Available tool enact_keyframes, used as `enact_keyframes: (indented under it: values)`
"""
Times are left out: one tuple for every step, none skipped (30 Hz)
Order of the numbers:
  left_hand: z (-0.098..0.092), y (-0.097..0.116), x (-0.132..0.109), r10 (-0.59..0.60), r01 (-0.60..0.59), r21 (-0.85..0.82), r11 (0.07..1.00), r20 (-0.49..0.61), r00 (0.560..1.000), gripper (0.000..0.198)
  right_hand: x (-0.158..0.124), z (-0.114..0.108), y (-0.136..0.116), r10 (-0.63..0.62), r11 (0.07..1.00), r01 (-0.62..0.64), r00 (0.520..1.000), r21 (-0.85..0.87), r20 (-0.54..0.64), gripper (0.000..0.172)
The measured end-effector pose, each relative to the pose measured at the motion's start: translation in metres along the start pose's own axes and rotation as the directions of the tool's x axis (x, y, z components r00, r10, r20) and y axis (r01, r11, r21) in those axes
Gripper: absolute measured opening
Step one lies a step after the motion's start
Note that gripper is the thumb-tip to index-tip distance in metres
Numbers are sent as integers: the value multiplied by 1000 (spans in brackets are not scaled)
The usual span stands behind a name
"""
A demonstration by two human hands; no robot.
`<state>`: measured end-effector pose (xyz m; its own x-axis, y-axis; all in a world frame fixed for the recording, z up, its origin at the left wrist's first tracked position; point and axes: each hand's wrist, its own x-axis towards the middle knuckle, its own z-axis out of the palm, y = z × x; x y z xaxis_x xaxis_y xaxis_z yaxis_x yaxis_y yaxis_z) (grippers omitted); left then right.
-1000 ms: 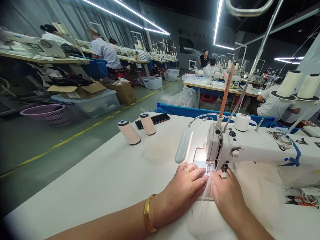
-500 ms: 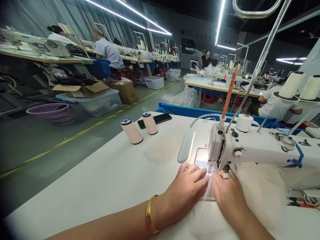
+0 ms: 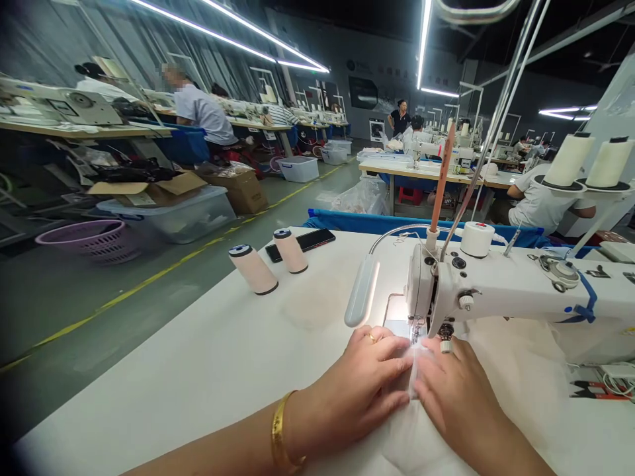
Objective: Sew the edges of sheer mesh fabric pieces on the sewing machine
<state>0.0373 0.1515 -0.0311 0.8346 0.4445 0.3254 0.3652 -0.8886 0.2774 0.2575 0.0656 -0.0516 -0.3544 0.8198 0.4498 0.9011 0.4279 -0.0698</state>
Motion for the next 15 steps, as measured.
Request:
enact_keyframes:
  values:
    - [-6, 0, -2, 29, -28, -23, 999, 49, 998, 36, -1, -7, -1, -16, 997, 11, 998, 78, 66, 23]
    - [-11, 0, -4, 61, -57, -39, 998, 95, 994, 49, -1, -14, -2, -31, 988, 8, 989, 152, 144, 34]
    - [-15, 0, -5, 88, -82, -49, 995, 129, 988, 60, -1, -19, -1, -40, 978, -5, 976, 210, 214, 45]
    - [-16, 0, -7, 104, -97, -55, 994, 145, 984, 61, -1, -23, -1, -41, 968, -28, 963, 248, 266, 48]
    - [-15, 0, -8, 108, -100, -61, 993, 138, 985, 50, -1, -25, 1, -30, 962, -52, 955, 269, 294, 41]
    - [-11, 0, -8, 105, -98, -71, 993, 113, 988, 31, -1, -25, 3, -13, 957, -76, 953, 281, 302, 27]
    - [-6, -1, -8, 99, -92, -89, 992, 76, 992, 13, -1, -24, 5, 4, 951, -96, 954, 294, 299, 15]
    - [-1, -1, -7, 85, -80, -116, 990, 33, 996, 12, -1, -22, 6, 18, 944, -111, 958, 312, 287, 14]
    - [5, -2, -5, 62, -62, -156, 986, -5, 998, 18, 0, -20, 7, 31, 933, -121, 965, 339, 261, 19]
    - [11, -3, -3, 32, -39, -204, 978, -36, 999, 22, 1, -17, 8, 47, 918, -131, 973, 374, 226, 21]
    - [15, -4, 0, -3, -11, -254, 967, -55, 998, 23, 2, -16, 7, 68, 901, -141, 980, 411, 187, 22]
    - [18, -4, 3, -41, 21, -303, 953, -60, 997, 22, 4, -15, 6, 99, 881, -154, 985, 447, 145, 24]
    - [19, -5, 7, -80, 58, -344, 937, -51, 995, 20, 6, -14, 5, 140, 860, -172, 985, 480, 102, 25]
    - [20, -4, 10, -114, 94, -372, 924, -34, 993, 18, 7, -14, 3, 188, 838, -197, 980, 508, 69, 27]
    - [20, -4, 14, -142, 127, -382, 915, -12, 990, 15, 9, -13, 1, 237, 817, -226, 970, 531, 47, 29]
